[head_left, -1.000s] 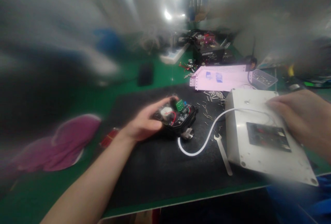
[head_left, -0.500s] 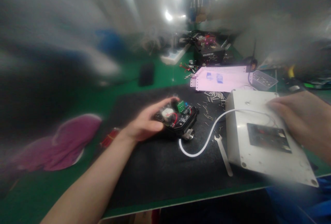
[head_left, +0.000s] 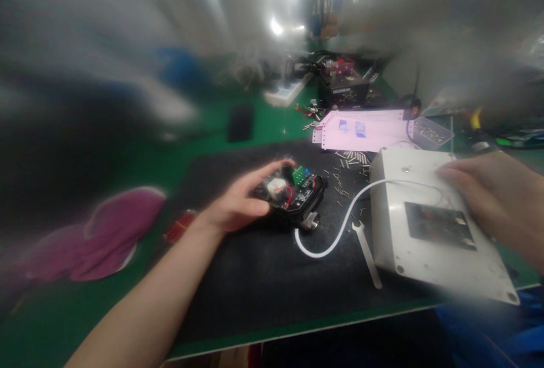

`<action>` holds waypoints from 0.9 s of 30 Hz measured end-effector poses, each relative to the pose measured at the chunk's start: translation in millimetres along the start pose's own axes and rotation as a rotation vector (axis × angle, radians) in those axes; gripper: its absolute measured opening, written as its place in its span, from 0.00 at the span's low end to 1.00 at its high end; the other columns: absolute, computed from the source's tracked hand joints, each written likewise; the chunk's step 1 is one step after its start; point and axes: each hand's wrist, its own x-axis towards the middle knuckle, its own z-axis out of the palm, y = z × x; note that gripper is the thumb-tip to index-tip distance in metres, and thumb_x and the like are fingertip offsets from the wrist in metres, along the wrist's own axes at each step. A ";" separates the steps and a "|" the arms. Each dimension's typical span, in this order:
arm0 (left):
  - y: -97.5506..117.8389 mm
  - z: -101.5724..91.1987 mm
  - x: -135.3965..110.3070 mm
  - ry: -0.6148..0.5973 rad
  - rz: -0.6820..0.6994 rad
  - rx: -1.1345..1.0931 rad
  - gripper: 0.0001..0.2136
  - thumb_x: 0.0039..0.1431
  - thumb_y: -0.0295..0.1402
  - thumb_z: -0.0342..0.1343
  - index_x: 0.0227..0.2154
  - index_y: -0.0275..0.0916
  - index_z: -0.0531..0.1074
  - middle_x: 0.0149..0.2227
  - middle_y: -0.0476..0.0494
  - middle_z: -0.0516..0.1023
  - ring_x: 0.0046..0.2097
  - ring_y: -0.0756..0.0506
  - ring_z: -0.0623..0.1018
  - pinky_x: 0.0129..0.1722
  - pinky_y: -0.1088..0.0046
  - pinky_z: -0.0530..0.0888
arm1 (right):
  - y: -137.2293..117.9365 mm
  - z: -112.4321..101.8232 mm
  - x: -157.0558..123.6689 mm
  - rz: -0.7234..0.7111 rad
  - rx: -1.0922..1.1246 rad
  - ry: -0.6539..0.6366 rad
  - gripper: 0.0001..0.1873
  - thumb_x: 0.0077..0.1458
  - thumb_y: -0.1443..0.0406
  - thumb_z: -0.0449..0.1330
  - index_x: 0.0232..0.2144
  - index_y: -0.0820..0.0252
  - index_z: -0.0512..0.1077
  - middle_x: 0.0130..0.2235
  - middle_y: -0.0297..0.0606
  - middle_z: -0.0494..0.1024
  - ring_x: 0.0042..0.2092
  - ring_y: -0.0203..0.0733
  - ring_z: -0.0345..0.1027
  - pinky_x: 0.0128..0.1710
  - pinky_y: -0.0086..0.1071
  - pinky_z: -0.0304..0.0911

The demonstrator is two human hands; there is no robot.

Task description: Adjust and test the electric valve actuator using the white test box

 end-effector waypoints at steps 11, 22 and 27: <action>0.9 0.2 0.4 -0.019 0.002 -0.011 0.45 0.47 0.32 0.70 0.70 0.37 0.61 0.69 0.30 0.66 0.60 0.34 0.78 0.61 0.62 0.74 | -4.5 -0.6 -0.2 -0.010 -0.054 -0.010 0.30 0.61 0.40 0.49 0.39 0.53 0.78 0.40 0.37 0.78 0.38 0.45 0.70 0.36 0.37 0.57; 4.4 4.4 -1.3 -0.078 -0.034 -0.018 0.49 0.44 0.30 0.71 0.71 0.38 0.58 0.73 0.26 0.59 0.70 0.24 0.66 0.68 0.50 0.70 | -17.2 -3.3 -5.8 -0.091 -0.212 0.081 0.42 0.64 0.32 0.36 0.31 0.56 0.74 0.35 0.40 0.72 0.33 0.43 0.63 0.30 0.34 0.53; 3.0 6.0 -0.5 -0.050 -0.011 -0.028 0.49 0.44 0.31 0.71 0.71 0.35 0.58 0.72 0.23 0.59 0.69 0.24 0.67 0.67 0.51 0.71 | -19.4 -2.1 -8.7 -0.078 -0.225 0.112 0.47 0.64 0.31 0.31 0.34 0.54 0.77 0.38 0.38 0.74 0.34 0.42 0.65 0.31 0.34 0.54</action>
